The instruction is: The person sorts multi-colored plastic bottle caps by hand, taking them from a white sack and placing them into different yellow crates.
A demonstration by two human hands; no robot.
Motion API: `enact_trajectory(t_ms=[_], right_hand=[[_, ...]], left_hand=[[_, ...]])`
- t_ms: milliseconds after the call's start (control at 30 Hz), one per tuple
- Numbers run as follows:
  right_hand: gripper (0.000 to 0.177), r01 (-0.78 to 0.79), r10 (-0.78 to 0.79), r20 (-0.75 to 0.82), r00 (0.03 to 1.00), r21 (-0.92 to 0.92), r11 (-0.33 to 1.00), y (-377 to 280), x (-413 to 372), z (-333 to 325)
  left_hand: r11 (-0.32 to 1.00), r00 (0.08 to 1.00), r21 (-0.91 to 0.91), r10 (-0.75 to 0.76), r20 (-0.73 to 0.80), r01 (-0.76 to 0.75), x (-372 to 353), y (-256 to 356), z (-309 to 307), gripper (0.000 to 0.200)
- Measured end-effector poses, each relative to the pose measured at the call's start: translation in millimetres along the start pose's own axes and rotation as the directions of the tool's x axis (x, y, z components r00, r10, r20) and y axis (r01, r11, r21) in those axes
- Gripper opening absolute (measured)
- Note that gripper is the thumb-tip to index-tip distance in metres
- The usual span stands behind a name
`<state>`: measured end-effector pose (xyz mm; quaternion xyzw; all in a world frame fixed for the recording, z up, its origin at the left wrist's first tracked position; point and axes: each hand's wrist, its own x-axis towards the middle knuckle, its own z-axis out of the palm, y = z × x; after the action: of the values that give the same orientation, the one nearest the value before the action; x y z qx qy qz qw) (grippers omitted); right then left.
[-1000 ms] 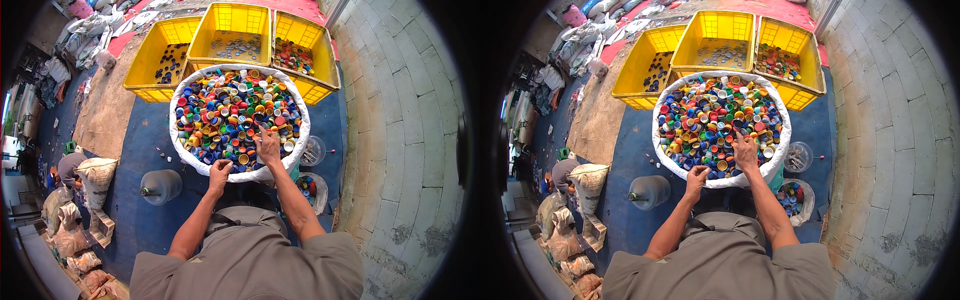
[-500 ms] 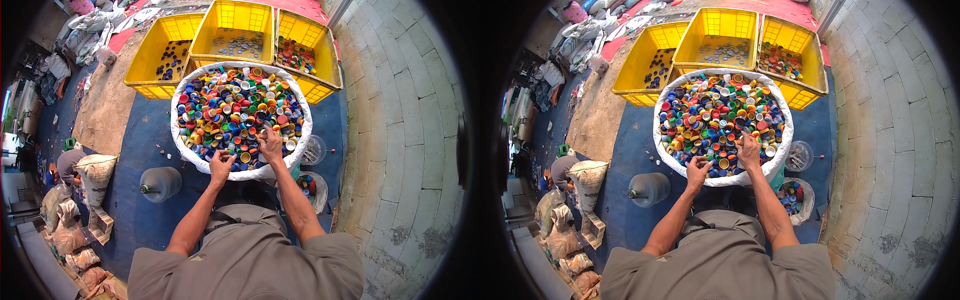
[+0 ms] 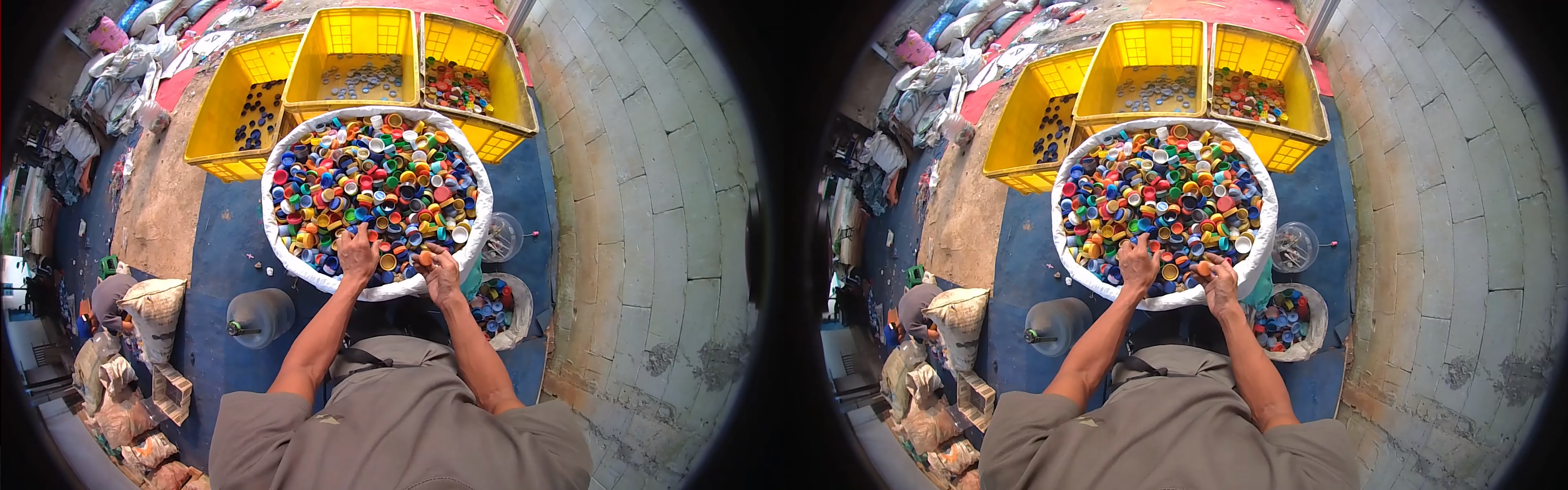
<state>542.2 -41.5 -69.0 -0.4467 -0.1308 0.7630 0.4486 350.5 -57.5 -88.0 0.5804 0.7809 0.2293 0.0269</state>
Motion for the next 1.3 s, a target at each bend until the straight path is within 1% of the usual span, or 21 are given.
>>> enact_trajectory(t_ms=[67,133,367,467,567,600,667,700,733,767,800,833,900,933,967,1000,1033,1067,1133,1200,1300], right_hand=[[0.030,-0.010,0.010,0.012,1.000,-0.010,1.000,3.0,-1.5,-6.5],[0.029,-0.031,0.031,0.030,0.999,-0.012,0.999,2.6,-6.2,-7.2],[0.030,-0.041,0.042,0.019,0.999,-0.048,0.998,5.8,-17.5,-6.6],[0.028,-0.043,0.043,0.010,0.999,-0.030,0.999,10.5,-15.6,-11.1],[0.024,-0.053,0.053,-0.019,0.998,-0.010,0.999,9.9,-13.8,-8.5],[0.022,-0.060,0.060,-0.034,0.998,-0.005,0.998,9.2,-12.6,-6.8],[0.020,-0.058,0.057,-0.024,0.998,-0.071,0.996,10.0,-5.3,-10.0],[0.020,-0.060,0.058,-0.019,0.998,-0.105,0.993,9.0,-3.7,-8.0],[0.020,-0.018,0.006,-0.050,0.999,-0.241,0.970,8.2,-0.9,-5.0],[0.021,0.020,-0.050,-0.069,0.996,-0.374,0.927,6.9,3.2,-1.0],[0.022,0.055,-0.109,-0.079,0.991,-0.500,0.864,5.3,7.0,4.1],[0.028,0.102,-0.149,-0.046,0.988,-0.530,0.842,6.7,14.8,2.4],[0.030,0.219,-0.287,0.045,0.957,-0.760,0.612,6.1,31.5,4.6],[0.032,0.269,-0.357,0.101,0.928,-0.847,0.458,2.1,35.9,12.7],[0.032,0.307,-0.383,0.135,0.914,-0.848,0.431,2.0,44.9,17.4],[0.033,0.344,-0.407,0.170,0.897,-0.847,0.404,2.3,53.5,22.6],[0.034,0.324,-0.376,0.177,0.909,-0.870,0.373,-4.5,53.2,35.2],[0.035,0.381,-0.428,0.259,0.866,-0.895,0.230,1.9,68.0,32.1],[0.041,0.406,-0.430,0.307,0.849,-0.900,0.159,2.9,80.4,39.6],[0.046,0.384,-0.393,0.335,0.856,-0.922,0.052,1.4,87.7,47.5],[0.057,0.312,-0.328,0.320,0.889,-0.947,-0.078,-0.9,91.9,57.5]], left_hand=[[1.000,0.999,-0.012,0.028,-0.015,-0.028,-0.1,-7.4,12.4,0.049],[1.000,1.000,0.011,-0.007,-0.009,0.007,-0.7,-9.0,17.0,0.046],[0.987,0.990,-0.080,-0.138,0.021,0.139,-3.7,-10.6,25.0,0.032],[0.966,0.989,-0.210,-0.147,0.035,0.151,-5.0,-10.7,21.9,0.029],[0.903,0.976,-0.372,-0.213,0.047,0.215,-6.7,-9.4,18.5,0.023],[0.809,0.954,-0.511,-0.286,0.090,0.291,-6.1,-4.9,12.4,0.020],[0.544,0.892,-0.730,-0.402,0.205,0.413,-5.6,2.9,-0.9,0.014],[0.453,0.874,-0.768,-0.393,0.284,0.453,-7.8,1.4,-5.4,0.016],[0.204,0.813,-0.827,-0.407,0.416,0.524,-10.1,-0.3,-9.0,0.017],[-0.058,0.749,-0.824,-0.383,0.540,0.564,-12.3,-2.2,-12.9,0.018],[-0.315,0.688,-0.760,-0.323,0.650,0.569,-13.9,-3.0,-19.3,0.020],[-0.455,0.640,-0.685,-0.277,0.716,0.569,-16.6,-3.2,-29.3,0.020],[-0.610,0.611,-0.601,-0.228,0.758,0.517,-25.3,-6.7,-37.9,0.016],[-0.680,0.599,-0.549,-0.199,0.776,0.486,-29.4,-8.5,-39.9,0.015],[-0.723,0.598,-0.512,-0.171,0.783,0.463,-33.6,-12.2,-36.1,0.012],[-0.720,0.584,-0.515,-0.188,0.790,0.465,-37.6,-12.9,-37.5,0.012],[-0.716,0.571,-0.519,-0.205,0.795,0.466,-41.5,-13.3,-39.0,0.012],[-0.712,0.559,-0.524,-0.221,0.799,0.468,-44.4,-13.6,-40.4,0.013],[-0.709,0.557,-0.527,-0.225,0.799,0.469,-51.9,-16.0,-40.1,0.011],[-0.720,0.552,-0.515,-0.218,0.805,0.465,-56.6,-18.8,-42.0,0.011],[-0.690,0.521,-0.551,-0.287,0.804,0.470,-62.8,-17.1,-48.6,0.011]])
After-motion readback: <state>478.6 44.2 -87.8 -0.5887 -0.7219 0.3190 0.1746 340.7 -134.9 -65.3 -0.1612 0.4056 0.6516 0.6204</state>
